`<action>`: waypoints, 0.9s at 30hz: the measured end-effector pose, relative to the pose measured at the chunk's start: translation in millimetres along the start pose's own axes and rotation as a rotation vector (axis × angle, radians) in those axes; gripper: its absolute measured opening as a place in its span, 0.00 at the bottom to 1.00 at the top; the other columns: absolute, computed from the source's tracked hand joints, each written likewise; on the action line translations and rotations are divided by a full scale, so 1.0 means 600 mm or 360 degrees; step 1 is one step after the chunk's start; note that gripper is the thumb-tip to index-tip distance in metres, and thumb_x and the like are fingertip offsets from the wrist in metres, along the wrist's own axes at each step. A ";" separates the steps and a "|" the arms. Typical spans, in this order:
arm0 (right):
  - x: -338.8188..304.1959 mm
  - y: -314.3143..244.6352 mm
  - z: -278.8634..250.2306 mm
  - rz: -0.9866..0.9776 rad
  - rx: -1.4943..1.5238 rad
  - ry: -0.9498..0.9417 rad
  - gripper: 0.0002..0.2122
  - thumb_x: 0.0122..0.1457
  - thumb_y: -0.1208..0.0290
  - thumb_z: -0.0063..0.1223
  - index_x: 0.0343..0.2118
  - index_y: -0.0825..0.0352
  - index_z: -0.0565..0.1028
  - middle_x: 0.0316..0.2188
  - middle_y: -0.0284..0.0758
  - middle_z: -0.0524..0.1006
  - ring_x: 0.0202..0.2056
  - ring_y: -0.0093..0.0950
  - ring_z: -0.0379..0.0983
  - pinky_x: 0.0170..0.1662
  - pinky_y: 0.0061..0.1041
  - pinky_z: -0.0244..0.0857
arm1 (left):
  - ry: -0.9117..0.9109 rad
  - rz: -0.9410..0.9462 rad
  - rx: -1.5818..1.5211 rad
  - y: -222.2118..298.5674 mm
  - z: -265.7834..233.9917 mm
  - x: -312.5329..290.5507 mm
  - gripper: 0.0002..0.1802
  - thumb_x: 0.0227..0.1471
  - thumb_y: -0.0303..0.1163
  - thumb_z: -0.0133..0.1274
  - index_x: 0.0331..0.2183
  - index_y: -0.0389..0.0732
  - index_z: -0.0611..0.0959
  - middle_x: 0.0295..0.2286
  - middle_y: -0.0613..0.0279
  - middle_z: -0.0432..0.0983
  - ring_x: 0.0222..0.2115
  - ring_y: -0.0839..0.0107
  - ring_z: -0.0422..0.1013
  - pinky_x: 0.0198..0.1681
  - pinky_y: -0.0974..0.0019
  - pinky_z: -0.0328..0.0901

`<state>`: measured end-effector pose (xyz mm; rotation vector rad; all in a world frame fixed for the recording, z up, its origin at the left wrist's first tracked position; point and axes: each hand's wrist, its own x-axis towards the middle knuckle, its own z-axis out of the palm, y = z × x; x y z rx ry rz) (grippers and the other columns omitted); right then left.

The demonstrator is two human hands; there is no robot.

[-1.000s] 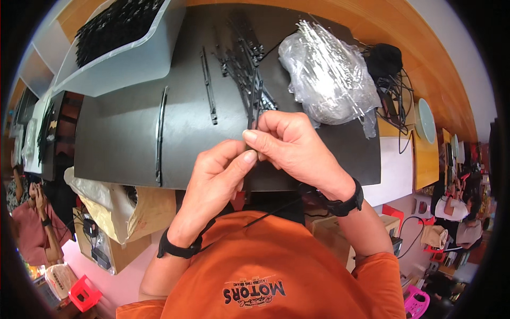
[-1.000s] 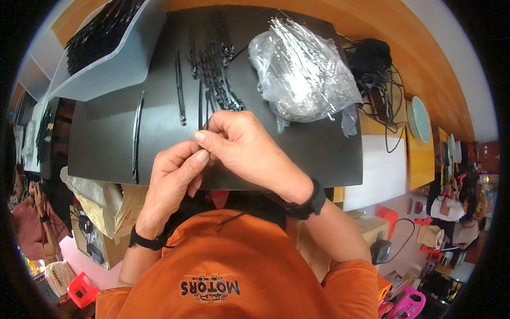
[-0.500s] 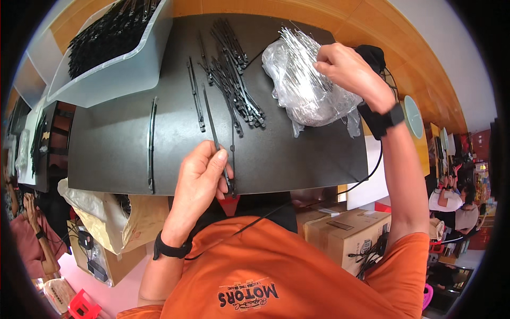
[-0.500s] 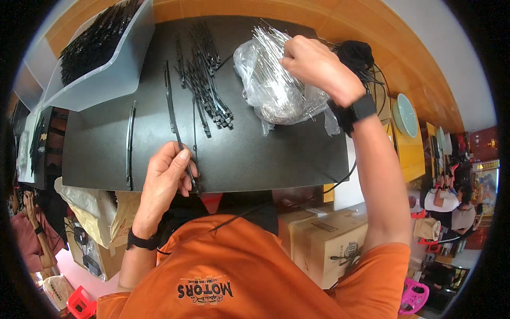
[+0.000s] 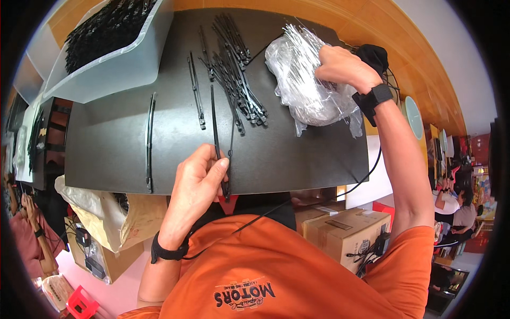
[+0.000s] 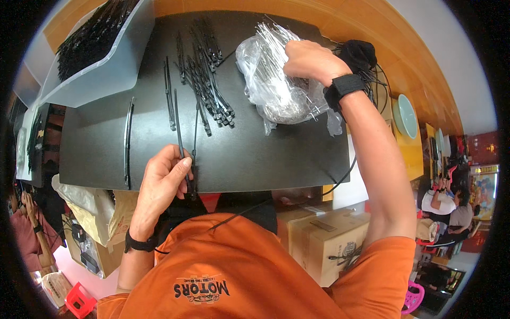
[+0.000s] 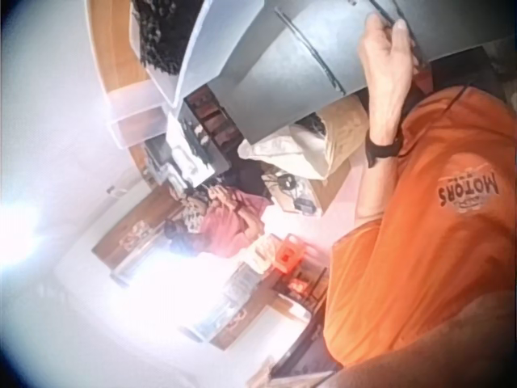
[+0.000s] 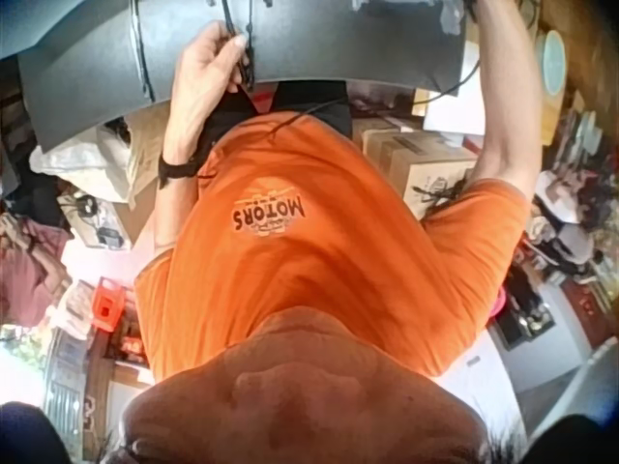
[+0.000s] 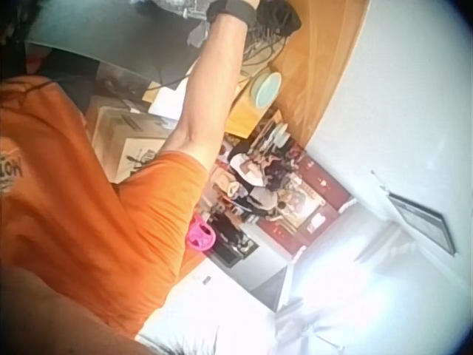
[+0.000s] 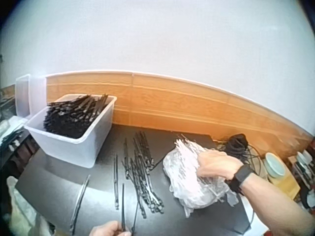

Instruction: The recorder is assembling zip ties by inserting a thin wire into the locking mechanism of each tie and then gathering them into a bin.

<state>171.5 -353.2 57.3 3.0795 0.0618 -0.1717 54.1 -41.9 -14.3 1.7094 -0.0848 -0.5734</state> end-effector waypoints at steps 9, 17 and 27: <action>-0.002 0.030 -0.020 0.0174 0.0478 -0.0068 0.09 0.42 0.72 0.45 0.18 0.75 0.67 0.13 0.35 0.65 0.17 0.22 0.60 0.20 0.28 0.54 | 0.0135 0.0015 0.0200 0.009 0.002 0.001 0.10 0.53 0.28 0.49 0.24 0.34 0.70 0.14 0.62 0.68 0.14 0.78 0.62 0.17 0.70 0.58; -0.024 0.012 -0.033 -0.0061 0.0443 0.0102 0.10 0.44 0.73 0.45 0.23 0.76 0.72 0.14 0.41 0.67 0.19 0.29 0.65 0.26 0.28 0.61 | 0.0081 -0.0001 0.0292 0.001 -0.001 0.002 0.08 0.55 0.31 0.48 0.29 0.36 0.74 0.17 0.68 0.68 0.14 0.84 0.62 0.15 0.78 0.58; -0.036 0.053 -0.033 0.0062 0.1440 0.0428 0.09 0.57 0.65 0.51 0.25 0.65 0.74 0.18 0.23 0.69 0.17 0.10 0.60 0.18 0.10 0.51 | 0.0196 0.0067 0.0249 0.016 0.008 -0.007 0.09 0.53 0.29 0.50 0.25 0.34 0.72 0.14 0.66 0.65 0.14 0.80 0.61 0.17 0.72 0.58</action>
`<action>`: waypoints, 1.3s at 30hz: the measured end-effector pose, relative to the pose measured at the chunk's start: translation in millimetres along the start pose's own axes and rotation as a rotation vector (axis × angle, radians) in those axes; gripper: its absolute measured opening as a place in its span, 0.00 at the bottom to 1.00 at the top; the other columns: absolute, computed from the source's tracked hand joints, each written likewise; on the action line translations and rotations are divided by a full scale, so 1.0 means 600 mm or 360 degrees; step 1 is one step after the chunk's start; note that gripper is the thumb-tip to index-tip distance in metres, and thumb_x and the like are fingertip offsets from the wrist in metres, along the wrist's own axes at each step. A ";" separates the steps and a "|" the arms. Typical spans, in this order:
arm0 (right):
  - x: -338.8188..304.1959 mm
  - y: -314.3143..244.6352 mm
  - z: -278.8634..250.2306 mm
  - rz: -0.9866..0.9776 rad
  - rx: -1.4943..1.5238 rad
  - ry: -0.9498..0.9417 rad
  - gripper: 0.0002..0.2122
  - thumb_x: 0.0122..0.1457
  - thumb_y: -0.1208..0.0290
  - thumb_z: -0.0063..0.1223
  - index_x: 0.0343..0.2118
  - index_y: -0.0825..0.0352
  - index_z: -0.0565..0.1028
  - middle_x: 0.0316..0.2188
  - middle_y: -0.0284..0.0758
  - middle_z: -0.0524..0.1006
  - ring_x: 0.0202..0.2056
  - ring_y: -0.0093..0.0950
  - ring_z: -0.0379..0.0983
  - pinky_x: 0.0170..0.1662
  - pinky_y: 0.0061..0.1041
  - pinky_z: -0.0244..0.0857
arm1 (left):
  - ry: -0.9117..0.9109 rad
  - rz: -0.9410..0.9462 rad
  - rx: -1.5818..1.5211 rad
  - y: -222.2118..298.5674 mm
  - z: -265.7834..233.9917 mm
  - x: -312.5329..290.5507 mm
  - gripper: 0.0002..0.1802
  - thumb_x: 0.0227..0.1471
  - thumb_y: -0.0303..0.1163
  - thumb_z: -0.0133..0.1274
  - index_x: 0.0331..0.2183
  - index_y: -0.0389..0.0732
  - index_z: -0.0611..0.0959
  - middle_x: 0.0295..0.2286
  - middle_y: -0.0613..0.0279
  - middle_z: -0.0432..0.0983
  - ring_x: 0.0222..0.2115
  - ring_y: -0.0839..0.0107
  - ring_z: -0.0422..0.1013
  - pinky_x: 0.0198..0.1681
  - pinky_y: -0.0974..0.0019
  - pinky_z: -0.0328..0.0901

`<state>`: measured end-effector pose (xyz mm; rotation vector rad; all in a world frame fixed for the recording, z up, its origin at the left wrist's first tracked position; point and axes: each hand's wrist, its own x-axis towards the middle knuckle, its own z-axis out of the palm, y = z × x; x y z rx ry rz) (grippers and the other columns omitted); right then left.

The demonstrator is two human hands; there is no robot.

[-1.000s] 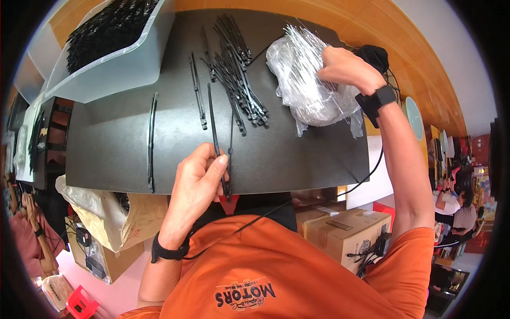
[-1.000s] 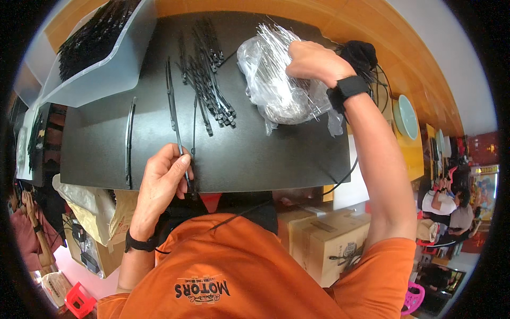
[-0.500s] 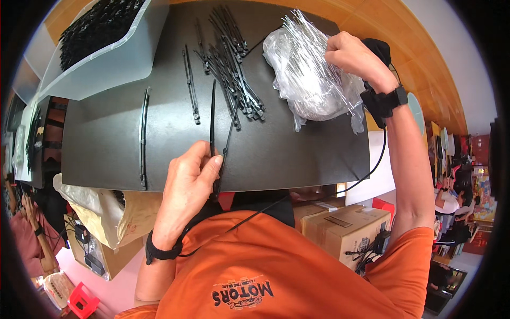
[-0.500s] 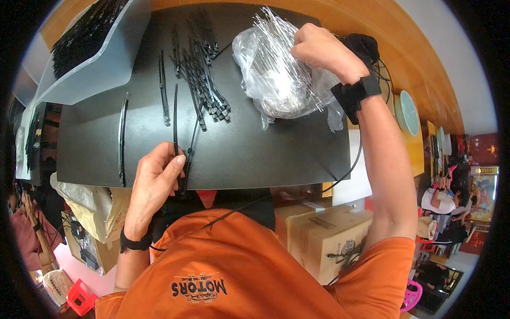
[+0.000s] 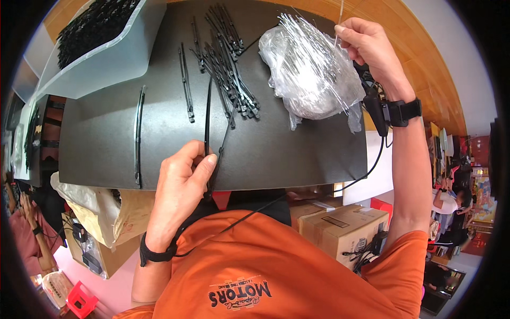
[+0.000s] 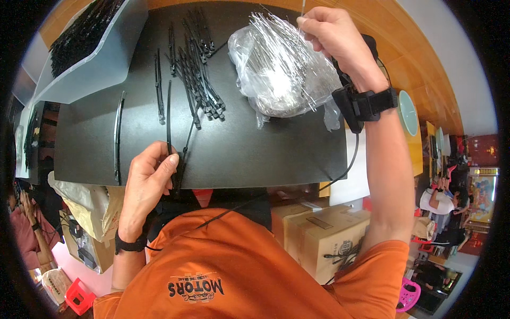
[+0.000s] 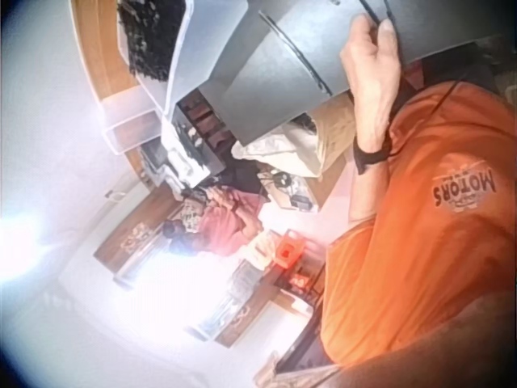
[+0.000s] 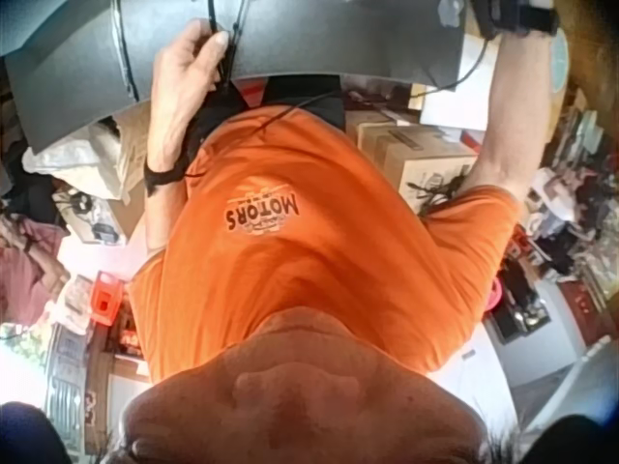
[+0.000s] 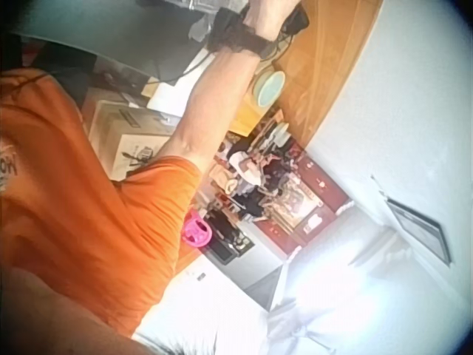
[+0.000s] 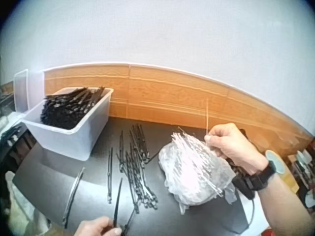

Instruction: The recorder is assembling zip ties by inserting a thin wire into the locking mechanism of each tie and then gathering them into a bin.

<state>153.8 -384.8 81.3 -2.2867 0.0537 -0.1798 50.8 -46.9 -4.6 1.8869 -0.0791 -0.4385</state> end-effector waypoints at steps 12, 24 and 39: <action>-0.048 0.000 -0.019 0.0175 -0.0425 -0.0050 0.10 0.51 0.66 0.50 0.18 0.66 0.70 0.14 0.27 0.67 0.16 0.14 0.57 0.18 0.15 0.49 | -0.0048 -0.0071 -0.0098 -0.006 -0.002 -0.012 0.12 0.57 0.35 0.47 0.26 0.38 0.73 0.18 0.70 0.66 0.16 0.83 0.64 0.17 0.79 0.60; -0.085 -0.011 -0.043 0.0321 -0.0113 -0.0343 0.10 0.54 0.66 0.51 0.19 0.63 0.71 0.14 0.24 0.67 0.15 0.11 0.59 0.17 0.11 0.50 | 0.0005 0.0033 -0.0312 -0.013 -0.010 -0.012 0.10 0.56 0.32 0.48 0.27 0.36 0.74 0.18 0.69 0.67 0.16 0.83 0.65 0.19 0.78 0.62; -0.056 -0.028 -0.011 0.0166 0.0002 -0.0134 0.09 0.57 0.65 0.50 0.26 0.65 0.71 0.18 0.22 0.66 0.16 0.09 0.58 0.17 0.10 0.48 | -0.0039 0.0044 -0.0317 -0.028 -0.017 -0.010 0.10 0.56 0.35 0.48 0.29 0.38 0.75 0.21 0.68 0.69 0.17 0.82 0.66 0.19 0.79 0.61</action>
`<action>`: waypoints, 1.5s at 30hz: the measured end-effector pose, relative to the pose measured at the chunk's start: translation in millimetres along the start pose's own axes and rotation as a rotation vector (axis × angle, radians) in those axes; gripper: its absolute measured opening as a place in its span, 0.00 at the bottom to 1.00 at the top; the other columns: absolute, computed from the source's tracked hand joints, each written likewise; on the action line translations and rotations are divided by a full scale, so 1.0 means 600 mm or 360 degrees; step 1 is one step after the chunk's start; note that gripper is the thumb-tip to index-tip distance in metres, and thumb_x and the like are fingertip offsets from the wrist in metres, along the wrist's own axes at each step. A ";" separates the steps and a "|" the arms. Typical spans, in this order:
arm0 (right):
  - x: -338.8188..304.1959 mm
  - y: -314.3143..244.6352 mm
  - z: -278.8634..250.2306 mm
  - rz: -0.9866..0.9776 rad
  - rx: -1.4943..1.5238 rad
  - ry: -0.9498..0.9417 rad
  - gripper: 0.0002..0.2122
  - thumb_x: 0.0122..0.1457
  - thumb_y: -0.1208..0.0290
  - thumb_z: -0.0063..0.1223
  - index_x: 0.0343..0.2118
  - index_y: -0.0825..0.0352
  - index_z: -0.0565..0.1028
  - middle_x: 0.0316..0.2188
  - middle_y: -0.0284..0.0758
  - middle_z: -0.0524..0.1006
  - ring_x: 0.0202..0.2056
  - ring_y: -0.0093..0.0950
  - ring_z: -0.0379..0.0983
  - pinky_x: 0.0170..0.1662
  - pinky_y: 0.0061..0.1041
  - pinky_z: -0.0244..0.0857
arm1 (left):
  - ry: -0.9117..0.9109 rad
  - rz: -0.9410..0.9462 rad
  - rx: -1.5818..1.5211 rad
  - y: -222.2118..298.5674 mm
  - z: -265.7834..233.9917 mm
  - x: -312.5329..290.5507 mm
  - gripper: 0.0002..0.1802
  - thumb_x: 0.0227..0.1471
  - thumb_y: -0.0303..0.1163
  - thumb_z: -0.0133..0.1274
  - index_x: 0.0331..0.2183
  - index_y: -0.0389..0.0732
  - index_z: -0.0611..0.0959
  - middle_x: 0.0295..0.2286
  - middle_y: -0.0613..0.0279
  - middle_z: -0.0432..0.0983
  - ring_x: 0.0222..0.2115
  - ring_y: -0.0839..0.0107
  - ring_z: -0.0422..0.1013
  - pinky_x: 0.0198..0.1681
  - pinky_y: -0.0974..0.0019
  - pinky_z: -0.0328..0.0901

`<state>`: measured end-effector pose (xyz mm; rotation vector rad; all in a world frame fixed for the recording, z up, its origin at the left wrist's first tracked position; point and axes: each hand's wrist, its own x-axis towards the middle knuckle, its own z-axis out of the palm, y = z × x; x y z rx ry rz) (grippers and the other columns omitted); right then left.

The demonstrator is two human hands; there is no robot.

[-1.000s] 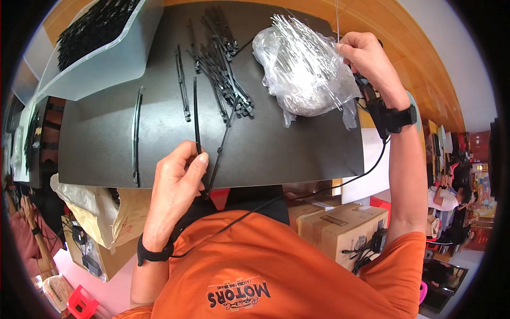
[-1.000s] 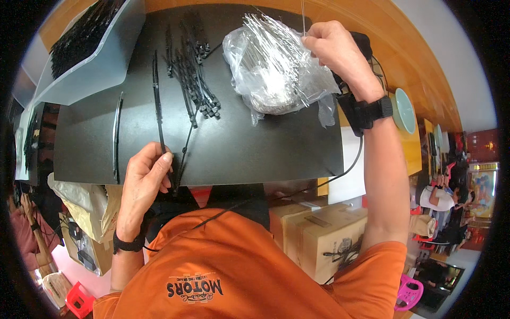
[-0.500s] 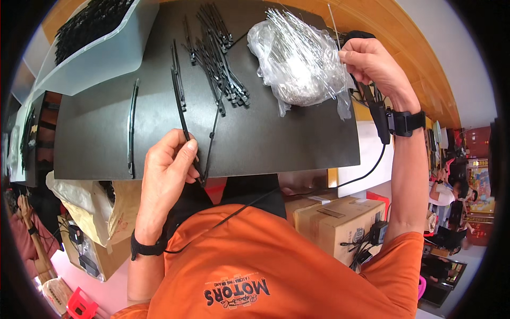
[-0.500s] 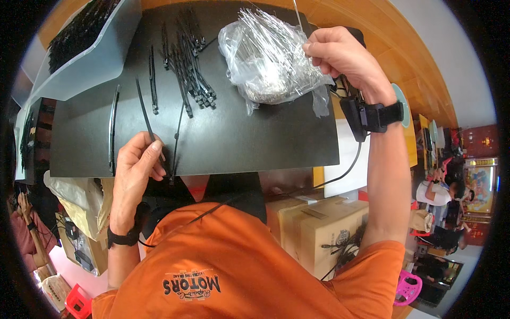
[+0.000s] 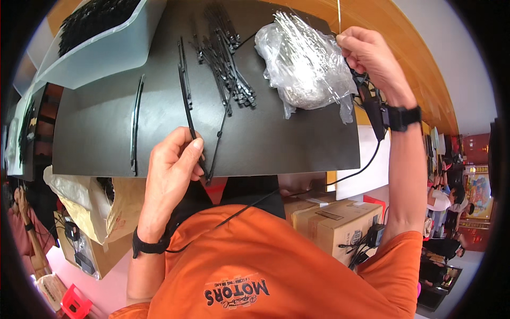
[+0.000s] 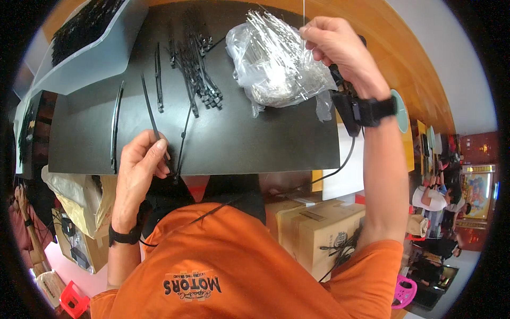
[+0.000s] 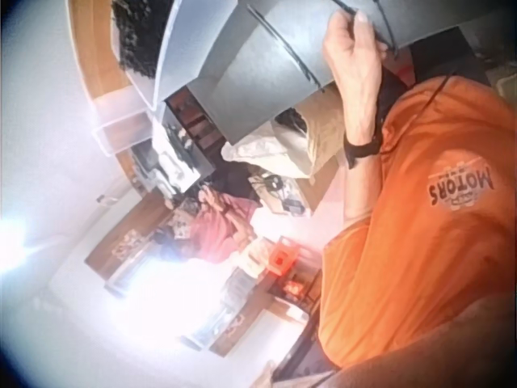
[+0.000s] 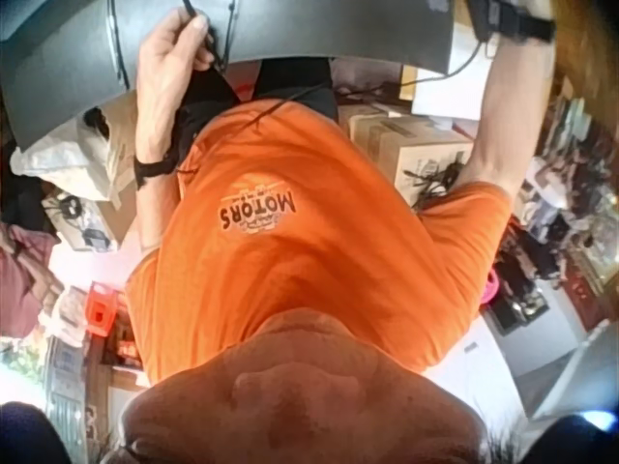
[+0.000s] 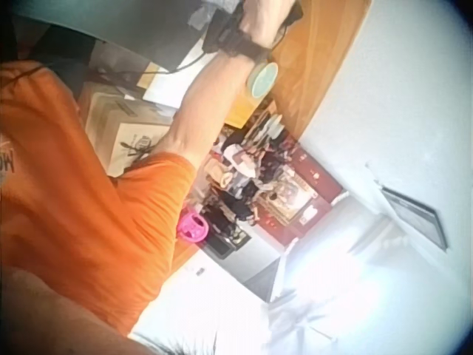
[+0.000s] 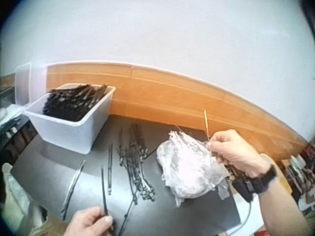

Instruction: The recorder is assembling zip ties by inserting a thin wire into the locking mechanism of each tie and then gathering them into a bin.

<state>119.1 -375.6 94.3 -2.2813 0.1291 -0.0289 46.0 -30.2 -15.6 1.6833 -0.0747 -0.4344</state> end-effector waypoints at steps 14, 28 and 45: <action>-0.146 -0.048 0.267 0.0036 0.1114 -0.0433 0.06 0.60 0.71 0.48 0.32 0.68 0.72 0.28 0.33 0.76 0.25 0.14 0.68 0.24 0.12 0.63 | 0.0103 0.0149 -0.0514 0.005 -0.032 -0.015 0.11 0.55 0.36 0.50 0.32 0.36 0.77 0.23 0.66 0.73 0.21 0.82 0.67 0.26 0.79 0.64; -0.140 -0.036 0.300 -0.0017 0.1993 -0.1039 0.06 0.59 0.72 0.49 0.31 0.70 0.70 0.27 0.40 0.76 0.24 0.20 0.73 0.22 0.12 0.65 | -0.0003 0.0202 -0.0733 0.030 -0.037 -0.036 0.12 0.57 0.34 0.47 0.35 0.34 0.76 0.23 0.62 0.73 0.19 0.80 0.68 0.24 0.80 0.63; -0.140 -0.042 0.322 -0.0071 0.2182 -0.1194 0.06 0.59 0.73 0.48 0.36 0.71 0.70 0.30 0.43 0.77 0.27 0.23 0.76 0.26 0.14 0.71 | -0.0077 0.0192 -0.0753 0.041 -0.039 -0.056 0.14 0.56 0.36 0.47 0.36 0.33 0.76 0.24 0.61 0.73 0.19 0.79 0.68 0.24 0.79 0.64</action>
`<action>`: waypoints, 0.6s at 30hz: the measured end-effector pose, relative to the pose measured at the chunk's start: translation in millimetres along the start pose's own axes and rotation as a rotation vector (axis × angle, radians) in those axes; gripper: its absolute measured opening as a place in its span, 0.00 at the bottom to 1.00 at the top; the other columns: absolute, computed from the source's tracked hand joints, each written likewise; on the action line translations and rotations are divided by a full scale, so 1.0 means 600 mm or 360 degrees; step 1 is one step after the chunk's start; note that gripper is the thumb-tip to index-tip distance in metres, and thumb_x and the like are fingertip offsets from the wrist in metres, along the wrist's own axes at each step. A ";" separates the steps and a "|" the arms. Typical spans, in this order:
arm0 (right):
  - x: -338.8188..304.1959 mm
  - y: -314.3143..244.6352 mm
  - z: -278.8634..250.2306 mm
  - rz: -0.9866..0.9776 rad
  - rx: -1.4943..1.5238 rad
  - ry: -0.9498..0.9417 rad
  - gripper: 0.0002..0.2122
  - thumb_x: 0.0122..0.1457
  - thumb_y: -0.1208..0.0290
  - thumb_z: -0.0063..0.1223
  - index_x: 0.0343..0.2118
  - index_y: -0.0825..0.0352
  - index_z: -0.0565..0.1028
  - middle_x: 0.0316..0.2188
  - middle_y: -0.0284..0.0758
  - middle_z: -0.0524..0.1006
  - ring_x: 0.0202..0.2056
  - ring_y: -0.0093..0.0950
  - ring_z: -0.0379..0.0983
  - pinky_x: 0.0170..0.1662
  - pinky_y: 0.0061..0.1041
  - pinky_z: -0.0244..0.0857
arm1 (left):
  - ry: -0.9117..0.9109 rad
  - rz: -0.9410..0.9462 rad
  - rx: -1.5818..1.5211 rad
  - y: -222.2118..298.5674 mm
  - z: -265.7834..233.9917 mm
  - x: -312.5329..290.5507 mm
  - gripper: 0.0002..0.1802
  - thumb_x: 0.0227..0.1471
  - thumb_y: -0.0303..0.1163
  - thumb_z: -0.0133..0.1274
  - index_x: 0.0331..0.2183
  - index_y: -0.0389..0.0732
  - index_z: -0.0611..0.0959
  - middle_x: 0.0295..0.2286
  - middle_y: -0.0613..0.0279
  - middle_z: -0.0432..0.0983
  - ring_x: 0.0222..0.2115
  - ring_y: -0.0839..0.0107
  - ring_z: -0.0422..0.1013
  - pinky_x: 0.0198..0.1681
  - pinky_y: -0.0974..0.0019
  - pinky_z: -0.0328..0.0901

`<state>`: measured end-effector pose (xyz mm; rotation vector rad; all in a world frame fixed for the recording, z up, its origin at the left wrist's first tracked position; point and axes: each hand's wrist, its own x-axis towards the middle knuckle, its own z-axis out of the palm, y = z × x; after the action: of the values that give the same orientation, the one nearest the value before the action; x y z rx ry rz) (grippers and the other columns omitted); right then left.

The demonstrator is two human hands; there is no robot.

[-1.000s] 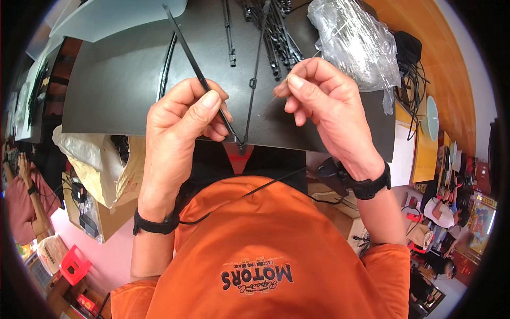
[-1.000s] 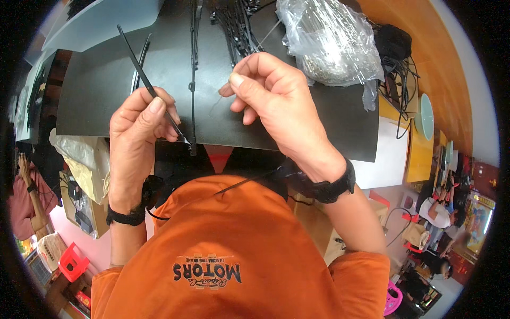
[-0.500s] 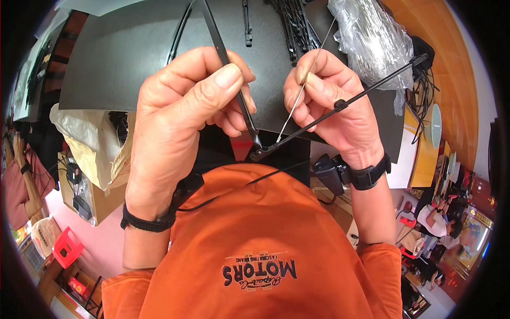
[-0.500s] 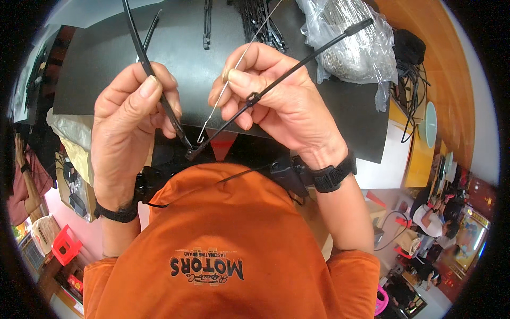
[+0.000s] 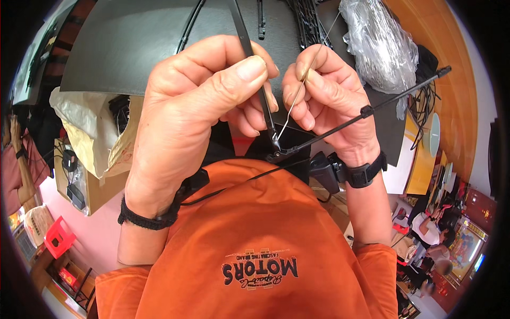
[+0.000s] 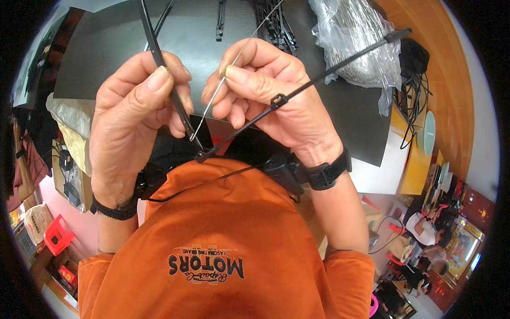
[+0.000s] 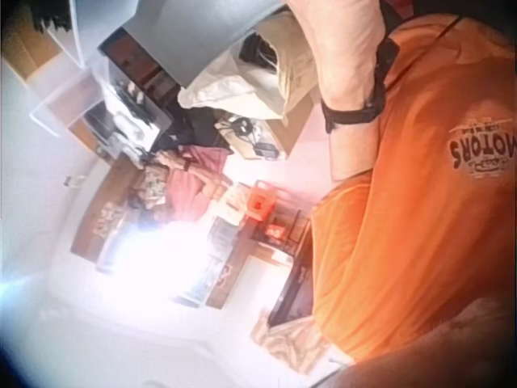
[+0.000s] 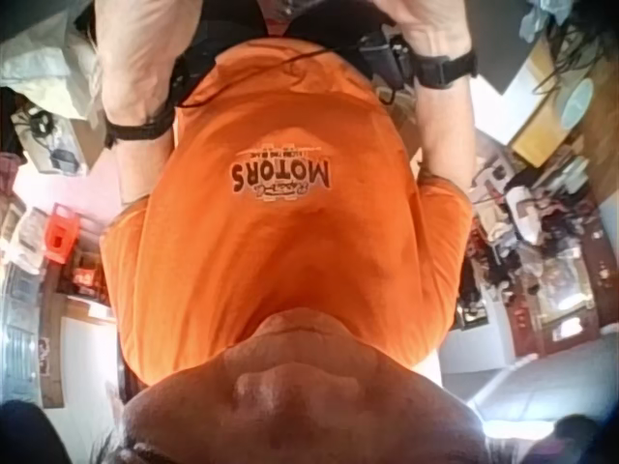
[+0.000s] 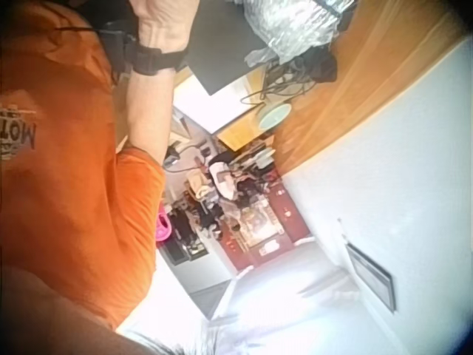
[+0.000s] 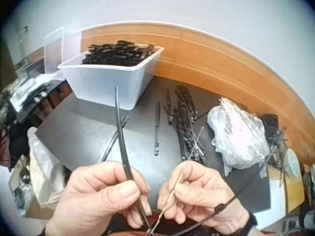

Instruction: The recorder is assembling zip ties by inserting a thin wire into the locking mechanism of each tie and then gathering them into a bin.

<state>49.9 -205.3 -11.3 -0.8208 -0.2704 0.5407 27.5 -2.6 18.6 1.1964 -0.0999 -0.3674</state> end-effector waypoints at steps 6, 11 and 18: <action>-0.003 -0.001 0.002 0.0034 -0.0024 0.0013 0.06 0.59 0.74 0.48 0.35 0.71 0.70 0.30 0.44 0.77 0.26 0.22 0.76 0.25 0.14 0.71 | -0.0045 0.0039 0.0014 -0.001 -0.003 -0.004 0.14 0.57 0.36 0.47 0.36 0.33 0.76 0.24 0.60 0.74 0.19 0.79 0.69 0.24 0.79 0.65; -0.004 0.000 0.002 0.0052 -0.0008 0.0034 0.06 0.59 0.73 0.48 0.35 0.72 0.70 0.30 0.44 0.77 0.26 0.22 0.76 0.25 0.14 0.71 | -0.0047 0.0087 0.0028 -0.001 -0.002 -0.007 0.14 0.57 0.36 0.47 0.36 0.33 0.75 0.24 0.59 0.74 0.20 0.79 0.69 0.24 0.79 0.66; -0.004 -0.002 0.007 0.0002 -0.0069 0.0092 0.06 0.59 0.74 0.48 0.34 0.72 0.70 0.29 0.44 0.77 0.25 0.23 0.76 0.24 0.14 0.71 | -0.0056 0.0255 0.0119 0.000 -0.006 -0.009 0.14 0.58 0.34 0.45 0.36 0.32 0.75 0.27 0.58 0.73 0.23 0.78 0.70 0.25 0.78 0.66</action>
<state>46.2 -204.8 -7.4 -0.8773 -0.2289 0.5129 23.2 2.3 18.1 1.2470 -0.2400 -0.2457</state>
